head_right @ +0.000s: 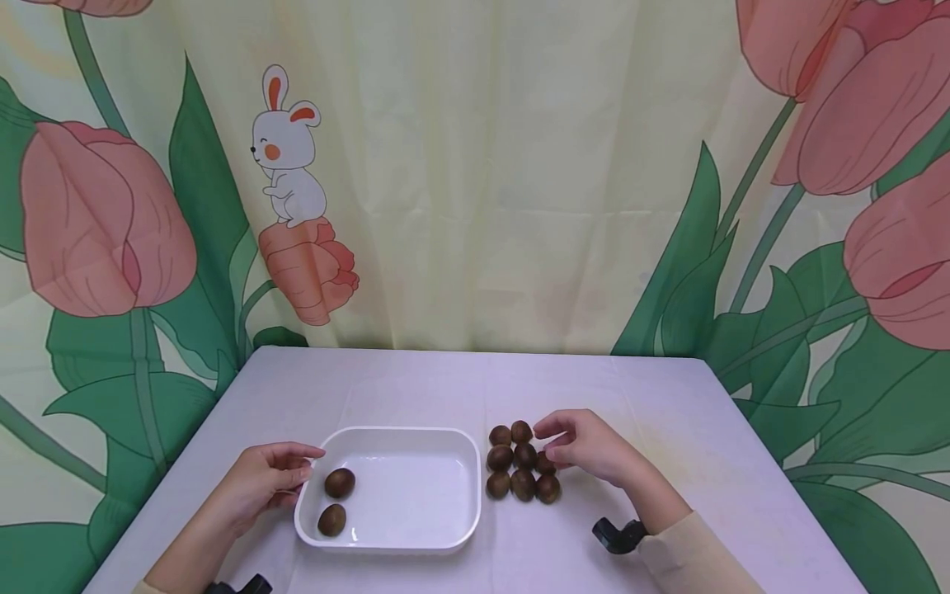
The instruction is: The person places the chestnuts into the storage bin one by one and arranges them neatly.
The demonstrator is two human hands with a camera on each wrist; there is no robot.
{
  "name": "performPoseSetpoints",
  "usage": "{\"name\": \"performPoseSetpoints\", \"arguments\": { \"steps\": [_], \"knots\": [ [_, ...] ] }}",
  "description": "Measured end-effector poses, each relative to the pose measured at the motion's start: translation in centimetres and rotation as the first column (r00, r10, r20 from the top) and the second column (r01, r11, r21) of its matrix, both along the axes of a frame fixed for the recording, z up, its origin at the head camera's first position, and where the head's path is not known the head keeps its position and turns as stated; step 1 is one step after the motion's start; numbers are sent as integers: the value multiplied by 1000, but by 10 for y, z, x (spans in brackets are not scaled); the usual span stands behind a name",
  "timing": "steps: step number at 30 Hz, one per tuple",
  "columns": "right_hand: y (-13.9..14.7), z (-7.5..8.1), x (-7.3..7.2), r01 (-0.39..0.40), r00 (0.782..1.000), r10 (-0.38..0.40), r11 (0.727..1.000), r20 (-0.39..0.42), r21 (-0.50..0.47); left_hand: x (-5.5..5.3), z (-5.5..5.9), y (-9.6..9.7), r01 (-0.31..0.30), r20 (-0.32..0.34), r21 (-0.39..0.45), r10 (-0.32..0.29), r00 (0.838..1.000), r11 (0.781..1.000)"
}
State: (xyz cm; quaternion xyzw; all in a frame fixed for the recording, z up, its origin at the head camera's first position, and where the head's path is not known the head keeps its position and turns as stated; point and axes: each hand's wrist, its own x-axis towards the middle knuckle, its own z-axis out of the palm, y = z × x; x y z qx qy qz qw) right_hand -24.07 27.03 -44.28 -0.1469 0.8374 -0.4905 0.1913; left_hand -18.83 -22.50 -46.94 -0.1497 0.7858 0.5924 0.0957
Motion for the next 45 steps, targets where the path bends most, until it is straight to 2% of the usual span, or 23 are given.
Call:
{"name": "performPoseSetpoints", "arguments": {
  "steps": [8,22,30,38,45],
  "knots": [
    [7,-9,-3,61,998,-62,998,24,35,-1,-1,0,3,3,-8,-3,1000,1000],
    [7,-32,-8,77,996,-71,988,-49,137,-3,-2,0,3,1,-11,-3,1000,1000],
    [4,-33,-7,77,995,-66,986,-76,150,-2,-2,0,-5,7,-15,5,1000,1000],
    [6,-29,-6,106,994,-99,983,-56,151,-1,-2,1,-6,9,-9,6,1000,1000],
    [8,-27,-8,91,993,-77,982,-89,164,-2,-3,0,-2,4,-8,2,1000,1000]
  ]
}}
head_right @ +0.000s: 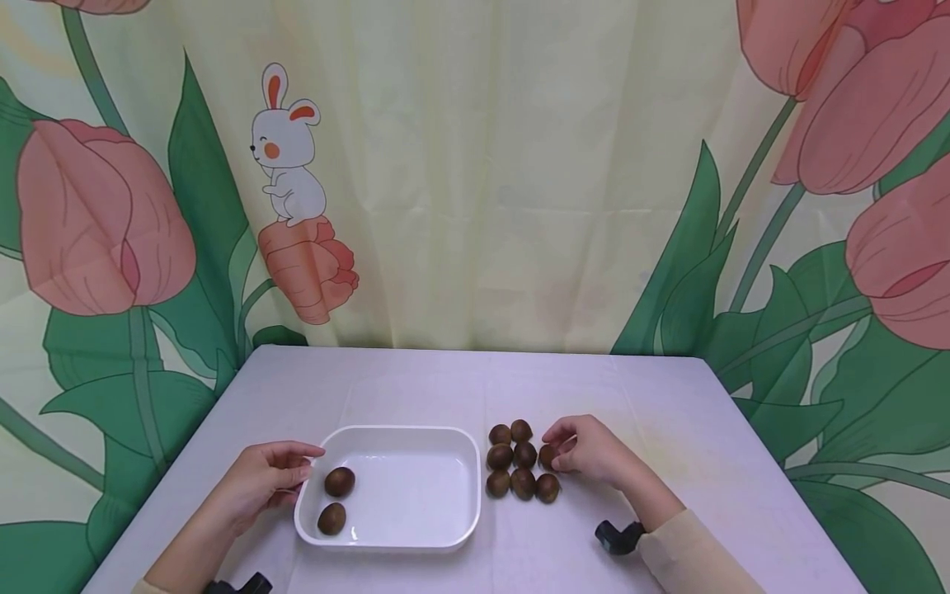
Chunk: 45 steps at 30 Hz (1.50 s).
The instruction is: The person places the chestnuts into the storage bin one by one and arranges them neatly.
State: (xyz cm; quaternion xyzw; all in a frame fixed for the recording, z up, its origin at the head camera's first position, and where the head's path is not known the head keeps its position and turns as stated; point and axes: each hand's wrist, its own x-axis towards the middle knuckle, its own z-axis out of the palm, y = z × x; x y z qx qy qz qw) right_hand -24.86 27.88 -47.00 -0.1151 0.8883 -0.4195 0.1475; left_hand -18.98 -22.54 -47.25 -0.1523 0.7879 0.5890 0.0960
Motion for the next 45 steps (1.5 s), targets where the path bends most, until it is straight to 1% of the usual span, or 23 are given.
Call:
{"name": "performPoseSetpoints", "arguments": {
  "steps": [4,11,16,21,28,35,42,45],
  "knots": [
    [-1,4,-2,1,1000,-1,1000,-11,15,0,0,0,4,-3,-4,-4,1000,1000],
    [-7,13,-5,25,1000,-26,999,3,27,1,1,0,7,-3,1,-7,1000,1000],
    [-13,20,-2,40,999,-40,999,36,15,0,1,0,6,4,3,-6,1000,1000],
    [-21,26,0,33,999,-33,999,35,10,0,1,0,7,5,5,-7,1000,1000],
    [-34,32,2,-29,999,29,999,17,-23,0,1,0,4,7,4,-4,1000,1000],
    [-52,40,4,-79,997,79,996,-6,-34,0,1,0,9,-4,13,-9,1000,1000],
    [-77,48,6,-156,988,155,983,-25,-98,1,1,-1,12,-7,14,-12,1000,1000],
    [-87,48,6,-180,983,177,978,-38,-105,0,1,-1,12,-6,13,-12,1000,1000]
  ]
}}
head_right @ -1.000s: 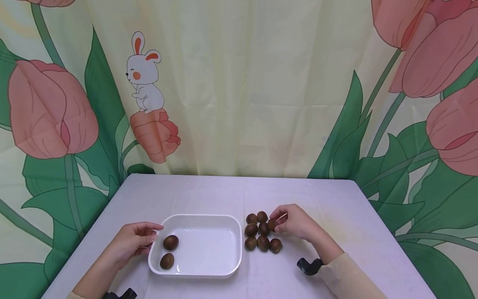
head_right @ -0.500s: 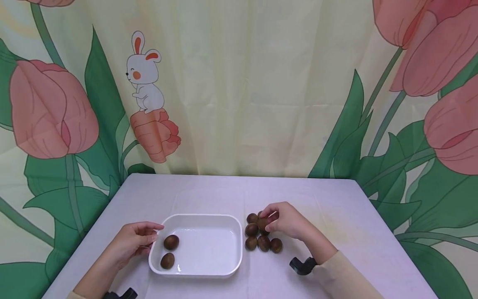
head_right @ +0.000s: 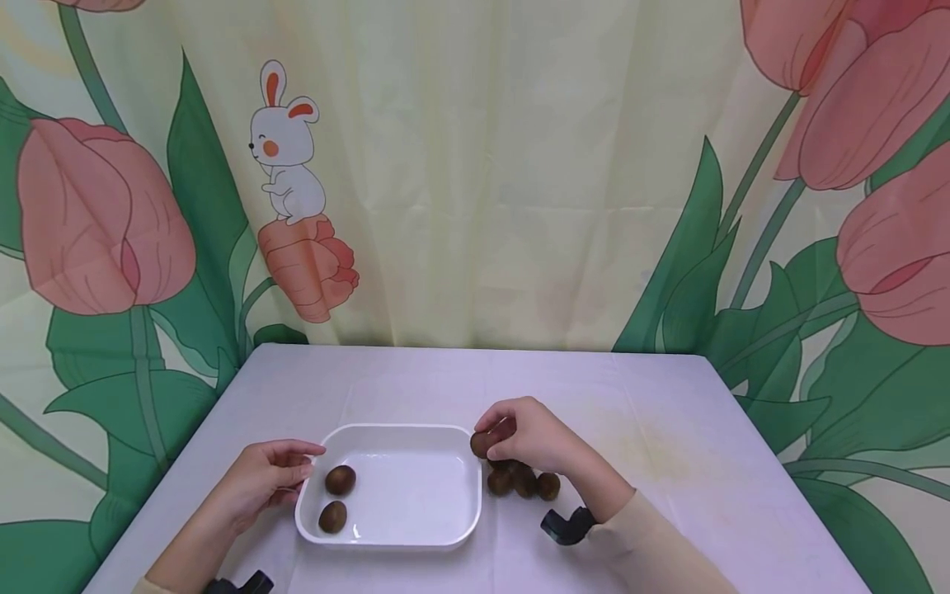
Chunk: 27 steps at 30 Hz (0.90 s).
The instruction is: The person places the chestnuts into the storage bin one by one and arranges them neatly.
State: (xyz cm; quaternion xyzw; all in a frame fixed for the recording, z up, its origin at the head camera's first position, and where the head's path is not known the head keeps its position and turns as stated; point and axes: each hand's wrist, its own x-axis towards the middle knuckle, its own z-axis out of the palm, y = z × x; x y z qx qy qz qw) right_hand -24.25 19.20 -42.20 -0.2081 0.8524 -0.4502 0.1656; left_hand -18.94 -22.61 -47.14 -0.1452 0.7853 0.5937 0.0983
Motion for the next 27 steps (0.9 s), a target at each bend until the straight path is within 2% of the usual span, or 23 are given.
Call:
{"name": "performPoseSetpoints", "arguments": {
  "steps": [6,20,27],
  "knots": [
    [-19,-2,-1,-23,1000,23,1000,-15,-13,0,1,0,12,-7,27,-11,1000,1000],
    [-59,-3,3,-83,994,86,996,63,-42,1,2,-1,29,-21,43,-28,999,999],
    [-79,-7,9,-129,991,129,992,39,4,2,4,-1,35,-20,45,-35,999,998]
  ]
}}
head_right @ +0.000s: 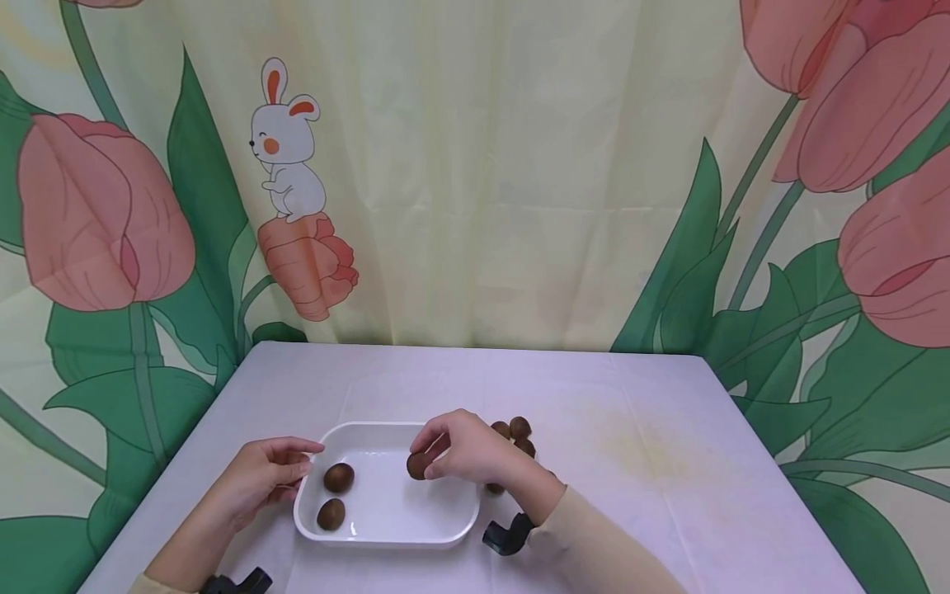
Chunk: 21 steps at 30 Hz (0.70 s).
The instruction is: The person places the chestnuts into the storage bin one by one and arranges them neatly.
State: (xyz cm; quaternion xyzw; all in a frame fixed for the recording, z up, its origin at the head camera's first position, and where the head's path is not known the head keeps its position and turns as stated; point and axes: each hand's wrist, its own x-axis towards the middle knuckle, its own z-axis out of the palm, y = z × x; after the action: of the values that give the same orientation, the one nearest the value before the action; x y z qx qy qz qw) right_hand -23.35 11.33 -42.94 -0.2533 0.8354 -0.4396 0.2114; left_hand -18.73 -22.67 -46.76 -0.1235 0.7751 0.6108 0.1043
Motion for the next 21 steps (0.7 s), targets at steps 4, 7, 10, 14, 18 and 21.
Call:
{"name": "performPoseSetpoints", "arguments": {
  "steps": [4,7,10,14,18,21],
  "knots": [
    [-11,-5,3,-24,1000,24,1000,-1,1,-1,-1,0,-1,-3,-14,1,1000,1000],
    [-18,-8,4,-36,999,36,999,6,-10,-1,-2,0,4,-8,-23,-5,1000,1000],
    [-25,-11,5,-47,999,47,999,-2,-12,-1,-3,0,9,-8,-23,-9,1000,1000],
    [-34,-13,7,-39,998,41,998,-50,47,-1,-4,0,9,-4,-18,-9,1000,1000],
    [-43,-15,9,-30,999,32,998,-40,60,-1,-3,-1,5,-8,-12,-5,1000,1000],
    [-49,-18,11,-43,999,43,999,4,28,-1,-3,-1,5,-10,-14,-5,1000,1000]
  ]
}}
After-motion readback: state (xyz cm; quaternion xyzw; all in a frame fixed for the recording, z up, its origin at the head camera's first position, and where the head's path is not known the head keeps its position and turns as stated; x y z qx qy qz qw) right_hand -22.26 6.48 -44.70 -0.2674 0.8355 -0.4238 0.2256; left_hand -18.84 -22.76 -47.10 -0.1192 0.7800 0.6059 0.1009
